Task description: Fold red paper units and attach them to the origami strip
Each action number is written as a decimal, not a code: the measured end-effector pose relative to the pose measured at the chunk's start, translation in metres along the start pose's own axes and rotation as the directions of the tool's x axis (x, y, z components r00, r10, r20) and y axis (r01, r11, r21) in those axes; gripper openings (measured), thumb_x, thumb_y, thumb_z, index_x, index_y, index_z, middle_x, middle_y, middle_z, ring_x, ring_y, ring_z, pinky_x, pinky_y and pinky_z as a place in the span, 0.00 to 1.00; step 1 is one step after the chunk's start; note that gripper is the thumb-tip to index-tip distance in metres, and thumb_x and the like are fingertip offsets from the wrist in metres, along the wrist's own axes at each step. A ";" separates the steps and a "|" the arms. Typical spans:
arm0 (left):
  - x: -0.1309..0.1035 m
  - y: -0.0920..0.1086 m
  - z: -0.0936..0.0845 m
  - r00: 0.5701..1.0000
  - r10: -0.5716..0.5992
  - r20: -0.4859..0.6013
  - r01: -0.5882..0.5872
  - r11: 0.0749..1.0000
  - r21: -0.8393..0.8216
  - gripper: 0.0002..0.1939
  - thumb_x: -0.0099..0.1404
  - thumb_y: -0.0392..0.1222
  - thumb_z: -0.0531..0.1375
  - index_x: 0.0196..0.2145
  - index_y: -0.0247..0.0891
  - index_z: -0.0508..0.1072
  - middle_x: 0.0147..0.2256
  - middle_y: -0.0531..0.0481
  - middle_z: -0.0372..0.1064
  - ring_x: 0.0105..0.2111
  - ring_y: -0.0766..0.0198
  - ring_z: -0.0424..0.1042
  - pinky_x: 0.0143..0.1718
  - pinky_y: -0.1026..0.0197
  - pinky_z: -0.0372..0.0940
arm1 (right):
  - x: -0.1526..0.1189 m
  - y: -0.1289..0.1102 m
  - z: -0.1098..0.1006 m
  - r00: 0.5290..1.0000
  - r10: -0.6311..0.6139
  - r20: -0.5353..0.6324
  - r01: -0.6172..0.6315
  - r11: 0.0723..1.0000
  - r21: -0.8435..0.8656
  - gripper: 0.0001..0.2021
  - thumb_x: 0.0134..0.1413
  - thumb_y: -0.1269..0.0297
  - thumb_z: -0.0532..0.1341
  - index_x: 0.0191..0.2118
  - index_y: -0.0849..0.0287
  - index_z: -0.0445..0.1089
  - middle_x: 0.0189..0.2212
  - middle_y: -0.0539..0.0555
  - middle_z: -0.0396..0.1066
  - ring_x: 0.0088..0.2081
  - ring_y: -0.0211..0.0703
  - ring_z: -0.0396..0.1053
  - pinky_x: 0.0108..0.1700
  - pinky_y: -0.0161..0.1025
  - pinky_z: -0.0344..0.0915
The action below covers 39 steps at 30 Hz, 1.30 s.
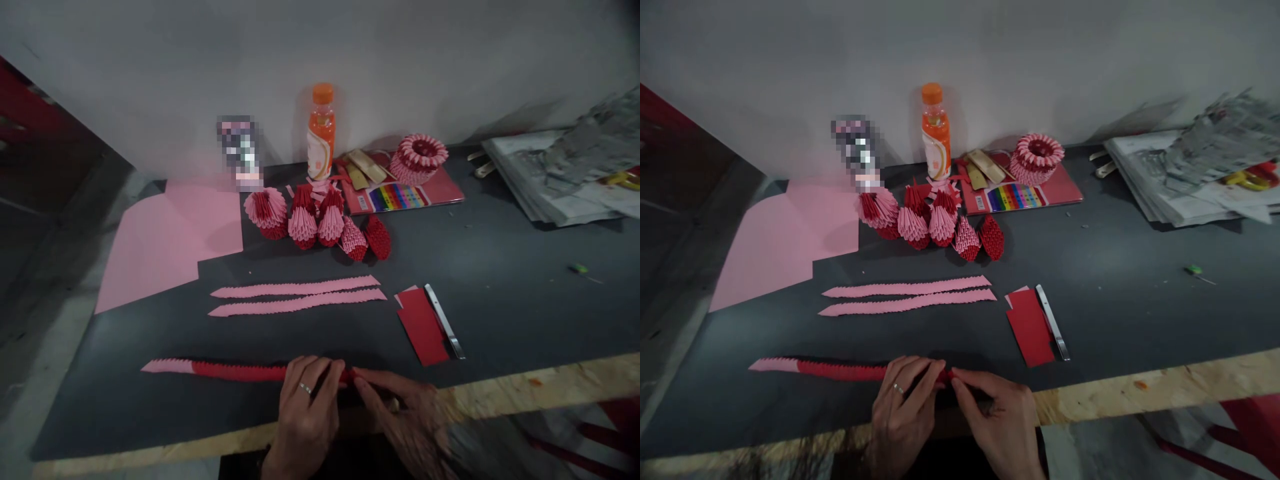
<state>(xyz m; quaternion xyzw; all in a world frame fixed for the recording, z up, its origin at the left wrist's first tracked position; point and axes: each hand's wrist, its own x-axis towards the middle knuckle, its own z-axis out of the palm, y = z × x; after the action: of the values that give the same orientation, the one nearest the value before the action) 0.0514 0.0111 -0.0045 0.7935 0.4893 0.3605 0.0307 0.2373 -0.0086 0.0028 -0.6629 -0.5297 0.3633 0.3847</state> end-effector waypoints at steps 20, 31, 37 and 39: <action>0.002 -0.005 0.000 1.000 0.025 0.002 -0.025 0.998 -0.053 0.15 0.75 0.25 0.64 0.53 0.38 0.85 0.40 0.47 0.86 0.41 0.60 0.84 0.49 0.56 0.81 | 0.010 0.003 0.007 0.993 0.044 0.113 -0.057 0.991 0.118 0.09 0.66 0.52 0.71 0.38 0.46 0.88 0.28 0.46 0.89 0.29 0.46 0.88 0.32 0.36 0.85; 0.006 -0.003 -0.003 0.999 0.037 -0.019 -0.038 0.998 -0.046 0.16 0.76 0.26 0.62 0.54 0.38 0.84 0.41 0.48 0.86 0.43 0.60 0.85 0.51 0.56 0.82 | 0.006 0.001 0.008 0.997 -0.063 -0.035 0.065 0.996 0.055 0.05 0.63 0.55 0.71 0.37 0.39 0.87 0.30 0.46 0.89 0.29 0.51 0.87 0.32 0.46 0.87; 0.011 -0.009 0.001 1.000 0.008 -0.027 -0.011 0.995 -0.099 0.13 0.77 0.29 0.64 0.54 0.40 0.84 0.42 0.50 0.89 0.45 0.61 0.87 0.55 0.55 0.82 | 0.007 0.001 0.012 0.999 -0.023 -0.029 0.025 0.998 0.050 0.06 0.65 0.51 0.71 0.40 0.38 0.88 0.33 0.45 0.90 0.32 0.51 0.89 0.35 0.45 0.88; 0.011 -0.009 0.002 1.000 0.004 0.005 -0.003 0.999 -0.048 0.16 0.79 0.32 0.63 0.59 0.41 0.83 0.49 0.47 0.91 0.52 0.57 0.88 0.59 0.53 0.81 | 0.010 0.002 0.010 0.998 -0.032 -0.045 0.033 0.999 0.016 0.06 0.65 0.50 0.71 0.41 0.37 0.88 0.33 0.45 0.90 0.32 0.51 0.89 0.35 0.45 0.88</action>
<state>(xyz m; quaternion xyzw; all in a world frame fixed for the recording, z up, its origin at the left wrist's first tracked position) 0.0487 0.0247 -0.0036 0.7944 0.4790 0.3701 0.0505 0.2313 0.0024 -0.0044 -0.6590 -0.5287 0.3465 0.4076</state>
